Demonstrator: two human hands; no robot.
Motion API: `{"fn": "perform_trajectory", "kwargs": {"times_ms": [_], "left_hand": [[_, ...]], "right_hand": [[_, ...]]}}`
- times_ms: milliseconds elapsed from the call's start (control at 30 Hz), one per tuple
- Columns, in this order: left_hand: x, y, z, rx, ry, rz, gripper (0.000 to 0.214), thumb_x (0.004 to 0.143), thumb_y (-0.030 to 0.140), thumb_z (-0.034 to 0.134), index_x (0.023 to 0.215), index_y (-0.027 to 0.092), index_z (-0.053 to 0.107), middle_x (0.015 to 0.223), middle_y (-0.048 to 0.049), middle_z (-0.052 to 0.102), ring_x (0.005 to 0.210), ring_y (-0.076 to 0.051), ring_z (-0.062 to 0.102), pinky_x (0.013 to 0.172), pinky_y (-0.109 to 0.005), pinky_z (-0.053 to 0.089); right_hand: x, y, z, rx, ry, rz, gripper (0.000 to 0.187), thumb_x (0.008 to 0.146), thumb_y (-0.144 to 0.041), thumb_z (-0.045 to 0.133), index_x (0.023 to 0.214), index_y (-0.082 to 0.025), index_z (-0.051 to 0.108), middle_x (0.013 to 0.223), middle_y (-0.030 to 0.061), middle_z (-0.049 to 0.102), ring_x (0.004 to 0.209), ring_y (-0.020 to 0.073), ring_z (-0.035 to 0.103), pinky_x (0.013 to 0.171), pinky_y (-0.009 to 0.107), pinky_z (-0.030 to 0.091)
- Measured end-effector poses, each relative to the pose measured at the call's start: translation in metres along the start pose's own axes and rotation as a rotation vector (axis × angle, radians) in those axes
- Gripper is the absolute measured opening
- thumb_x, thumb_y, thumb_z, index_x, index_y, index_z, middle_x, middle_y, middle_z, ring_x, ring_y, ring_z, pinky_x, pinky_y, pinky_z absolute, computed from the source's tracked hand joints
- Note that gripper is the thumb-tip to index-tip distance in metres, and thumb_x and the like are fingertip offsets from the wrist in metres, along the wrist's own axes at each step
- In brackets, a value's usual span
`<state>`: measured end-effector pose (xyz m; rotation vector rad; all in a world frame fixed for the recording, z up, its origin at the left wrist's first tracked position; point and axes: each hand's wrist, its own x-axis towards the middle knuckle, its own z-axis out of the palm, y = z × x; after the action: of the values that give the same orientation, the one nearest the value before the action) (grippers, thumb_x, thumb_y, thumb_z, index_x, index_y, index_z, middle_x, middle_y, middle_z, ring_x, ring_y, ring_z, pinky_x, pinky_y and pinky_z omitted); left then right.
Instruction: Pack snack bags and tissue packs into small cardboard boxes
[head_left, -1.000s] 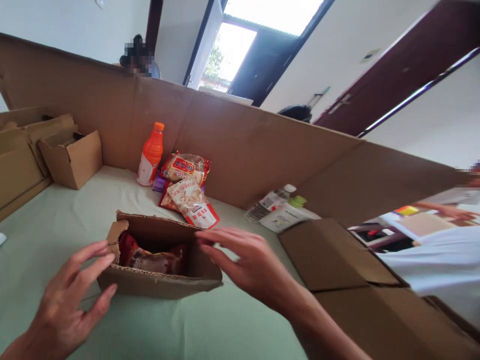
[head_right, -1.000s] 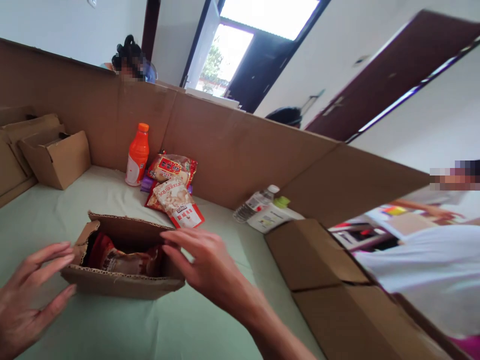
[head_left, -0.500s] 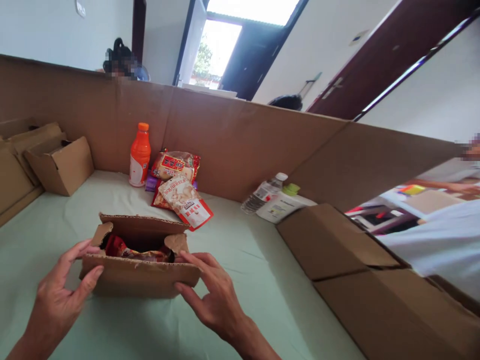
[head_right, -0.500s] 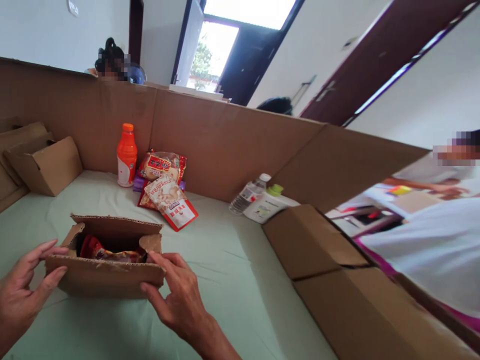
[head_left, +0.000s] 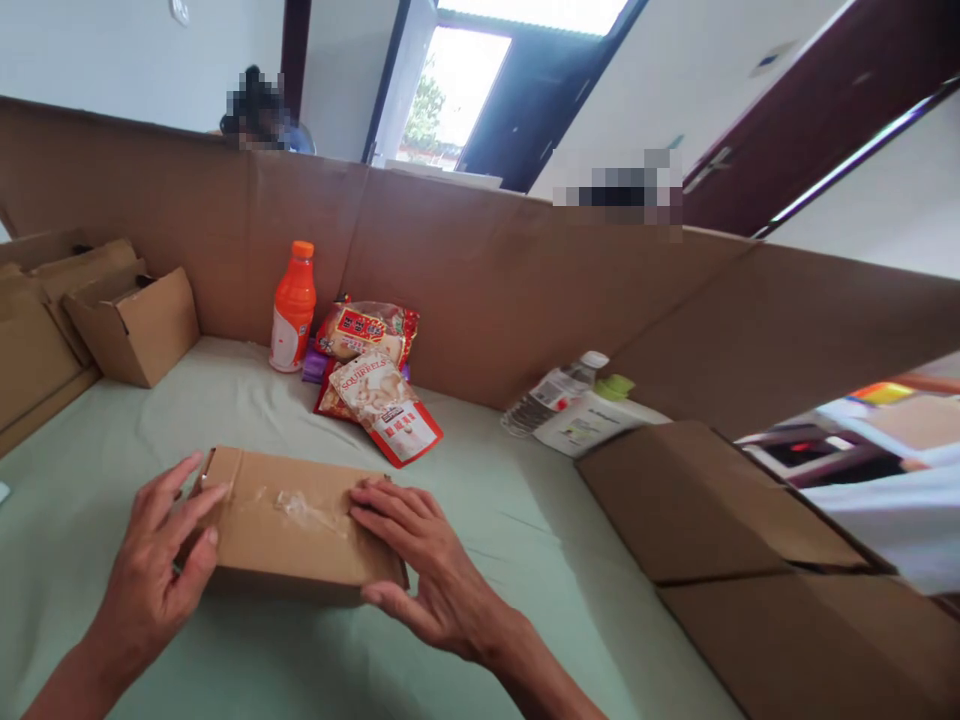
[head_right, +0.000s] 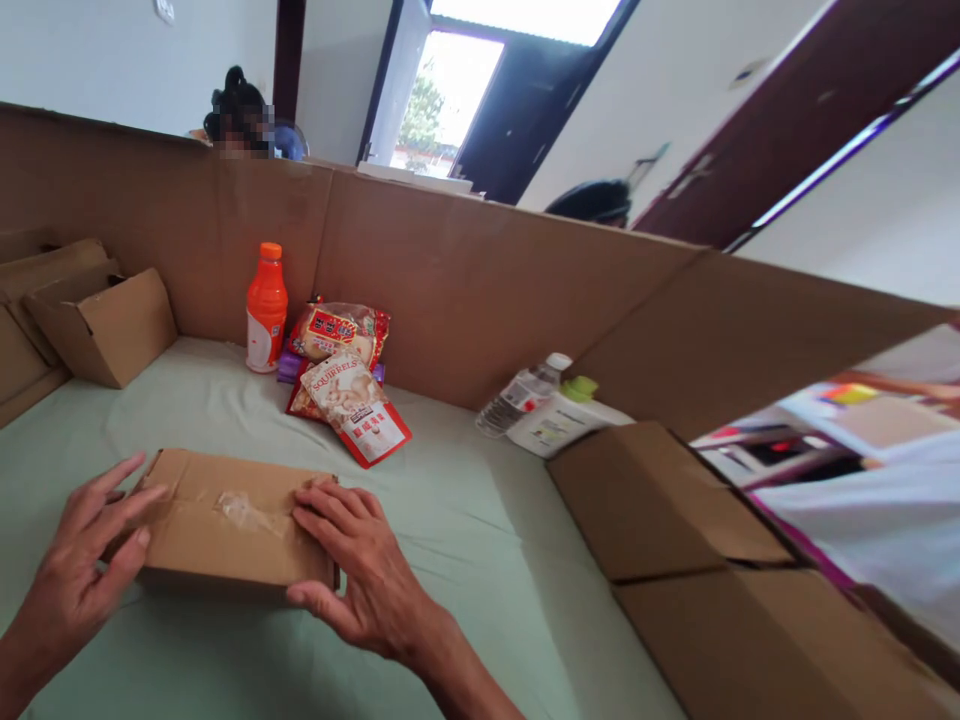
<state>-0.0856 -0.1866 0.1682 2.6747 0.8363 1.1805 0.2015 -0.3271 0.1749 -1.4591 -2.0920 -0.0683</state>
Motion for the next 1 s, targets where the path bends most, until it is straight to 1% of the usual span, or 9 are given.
{"fn": "perform_trajectory", "kwargs": {"times_ms": [133,200,333,467,567,667,833,933,1000], "left_hand": [[-0.001,-0.008,0.008,-0.126,-0.058,0.015,0.037,0.097,0.019,0.042,0.128,0.024,0.061,0.146,-0.0086,0.053,0.136,-0.032,0.048,0.109,-0.054,0.047],[-0.001,-0.012,0.009,-0.156,-0.066,0.001,0.037,0.096,0.02,0.043,0.127,0.025,0.061,0.144,-0.0077,0.056,0.136,-0.033,0.048,0.11,-0.055,0.046],[0.0,-0.024,0.007,-0.189,-0.06,-0.036,0.037,0.095,0.022,0.045,0.126,0.032,0.062,0.144,-0.0045,0.056,0.135,-0.034,0.049,0.11,-0.062,0.045],[0.007,-0.034,0.012,-0.198,-0.054,-0.054,0.036,0.094,0.03,0.046,0.123,0.042,0.063,0.141,0.0008,0.059,0.131,-0.039,0.052,0.105,-0.072,0.044],[0.02,-0.023,0.033,-0.221,-0.061,0.021,0.034,0.096,0.03,0.043,0.123,0.04,0.062,0.139,-0.0016,0.059,0.129,-0.038,0.054,0.102,-0.071,0.047],[0.036,0.013,0.064,-0.29,-0.145,0.137,0.034,0.1,0.029,0.041,0.128,0.036,0.059,0.142,-0.0038,0.057,0.132,-0.033,0.054,0.105,-0.061,0.05],[0.055,0.087,0.116,-0.376,-0.368,0.125,0.049,0.104,0.038,0.038,0.152,0.03,0.039,0.164,-0.0095,0.033,0.147,-0.03,0.04,0.113,-0.055,0.045],[0.049,0.109,0.145,-0.4,-0.43,0.171,0.049,0.103,0.041,0.041,0.149,0.027,0.045,0.162,-0.0122,0.035,0.145,-0.031,0.042,0.112,-0.054,0.047],[0.035,0.11,0.165,-0.388,-0.446,0.194,0.047,0.099,0.037,0.046,0.144,0.024,0.053,0.16,-0.0142,0.04,0.142,-0.032,0.047,0.109,-0.052,0.05]], "right_hand": [[0.0,0.003,-0.001,-0.052,-0.111,0.014,0.078,0.089,-0.073,0.054,0.14,-0.014,0.053,0.156,0.0249,0.041,0.146,0.0379,0.035,0.113,0.058,0.034],[0.011,0.005,-0.003,-0.047,-0.199,0.014,0.083,0.085,-0.074,0.057,0.146,-0.018,0.049,0.16,0.0226,0.034,0.149,0.0389,0.03,0.115,0.06,0.031],[0.035,0.004,-0.005,-0.038,-0.343,0.035,0.084,0.079,-0.066,0.07,0.151,-0.03,0.045,0.162,0.0154,0.033,0.148,0.0389,0.03,0.114,0.059,0.032],[0.034,-0.003,-0.006,-0.083,-0.276,0.049,0.08,0.079,-0.061,0.073,0.149,-0.032,0.048,0.161,0.012,0.036,0.144,0.0349,0.035,0.111,0.053,0.036],[0.008,-0.01,-0.019,-0.107,-0.235,0.112,0.074,0.082,-0.058,0.072,0.148,-0.034,0.05,0.159,0.0106,0.038,0.142,0.0338,0.036,0.11,0.054,0.037],[-0.042,-0.016,-0.041,-0.115,-0.198,0.264,0.069,0.081,-0.05,0.073,0.145,-0.032,0.054,0.156,0.0115,0.042,0.14,0.0354,0.038,0.109,0.057,0.038],[-0.138,0.008,-0.085,-0.339,-0.026,0.644,0.057,0.091,-0.038,0.062,0.146,-0.03,0.052,0.152,0.0122,0.047,0.138,0.0347,0.041,0.104,0.058,0.042],[-0.161,0.045,-0.11,-0.56,-0.001,1.06,0.05,0.094,-0.038,0.058,0.143,-0.028,0.056,0.15,0.0123,0.049,0.135,0.0335,0.044,0.099,0.054,0.046],[-0.16,0.075,-0.123,-0.655,0.006,1.264,0.05,0.095,-0.04,0.057,0.143,-0.027,0.055,0.15,0.0128,0.049,0.135,0.0347,0.043,0.097,0.055,0.047]]}}
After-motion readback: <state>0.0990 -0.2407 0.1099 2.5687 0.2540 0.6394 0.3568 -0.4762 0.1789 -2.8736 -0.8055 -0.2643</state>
